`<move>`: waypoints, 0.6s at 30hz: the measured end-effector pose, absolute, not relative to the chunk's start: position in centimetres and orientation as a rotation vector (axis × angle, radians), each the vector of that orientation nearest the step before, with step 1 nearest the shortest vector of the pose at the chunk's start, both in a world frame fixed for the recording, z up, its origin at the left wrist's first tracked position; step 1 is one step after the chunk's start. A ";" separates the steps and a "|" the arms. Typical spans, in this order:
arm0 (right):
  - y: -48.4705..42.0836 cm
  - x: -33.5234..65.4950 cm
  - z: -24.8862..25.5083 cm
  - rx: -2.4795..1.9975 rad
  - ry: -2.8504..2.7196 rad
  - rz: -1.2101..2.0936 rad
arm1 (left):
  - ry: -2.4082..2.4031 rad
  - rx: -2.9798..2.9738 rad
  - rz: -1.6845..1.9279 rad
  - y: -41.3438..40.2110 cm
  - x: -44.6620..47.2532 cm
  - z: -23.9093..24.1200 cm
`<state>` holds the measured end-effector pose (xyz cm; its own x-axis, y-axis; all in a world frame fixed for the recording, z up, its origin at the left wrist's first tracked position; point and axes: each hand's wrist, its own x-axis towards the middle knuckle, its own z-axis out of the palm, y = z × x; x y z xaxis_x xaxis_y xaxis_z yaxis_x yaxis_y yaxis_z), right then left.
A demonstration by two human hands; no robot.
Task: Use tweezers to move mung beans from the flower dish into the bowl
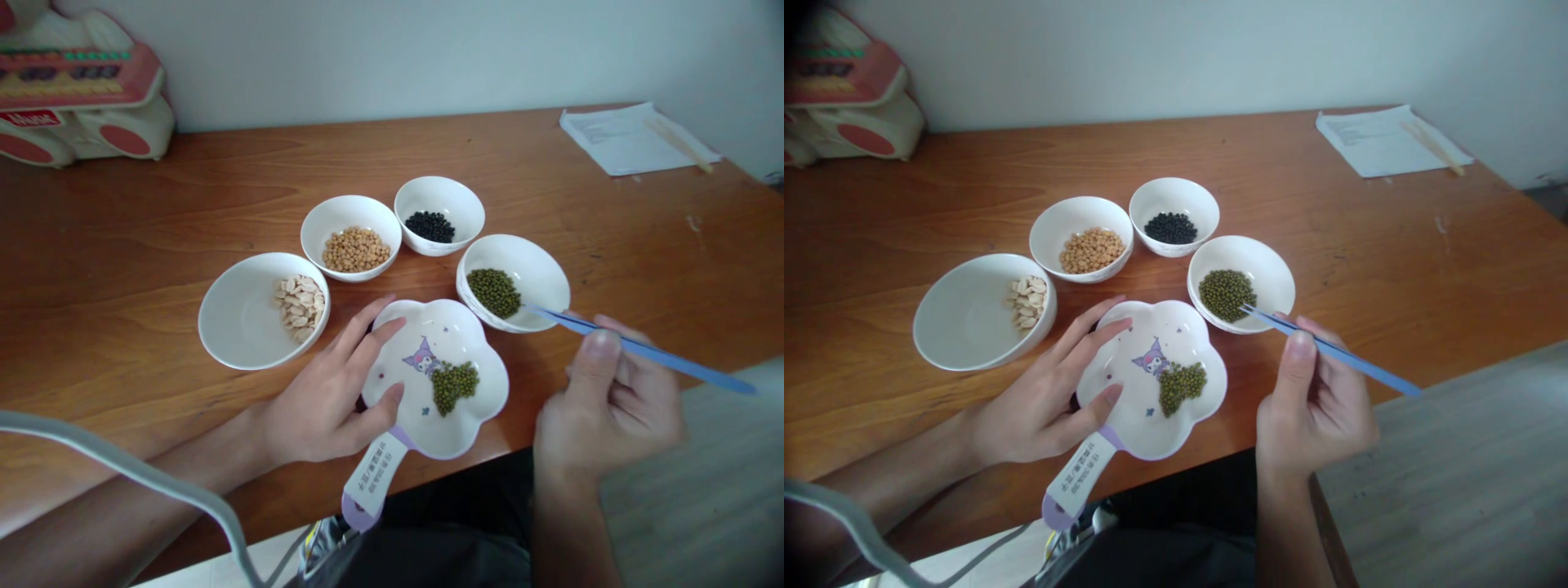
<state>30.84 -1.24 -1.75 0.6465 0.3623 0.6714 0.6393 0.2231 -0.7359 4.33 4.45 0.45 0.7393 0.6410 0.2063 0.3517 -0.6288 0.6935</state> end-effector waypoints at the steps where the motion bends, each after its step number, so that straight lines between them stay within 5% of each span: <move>1: -1.2 30.8 -1.7 -1.407 -0.913 -0.198 | 0.748 2.293 0.584 4.5 4.3 0.5; 11: -3.1 31.2 -0.5 -1.259 -1.742 -0.075 | 0.742 2.299 0.587 4.5 4.3 0.2; 18: -2.5 30.9 -0.2 -1.220 -1.834 -0.125 | 0.744 2.304 0.581 4.4 4.2 0.1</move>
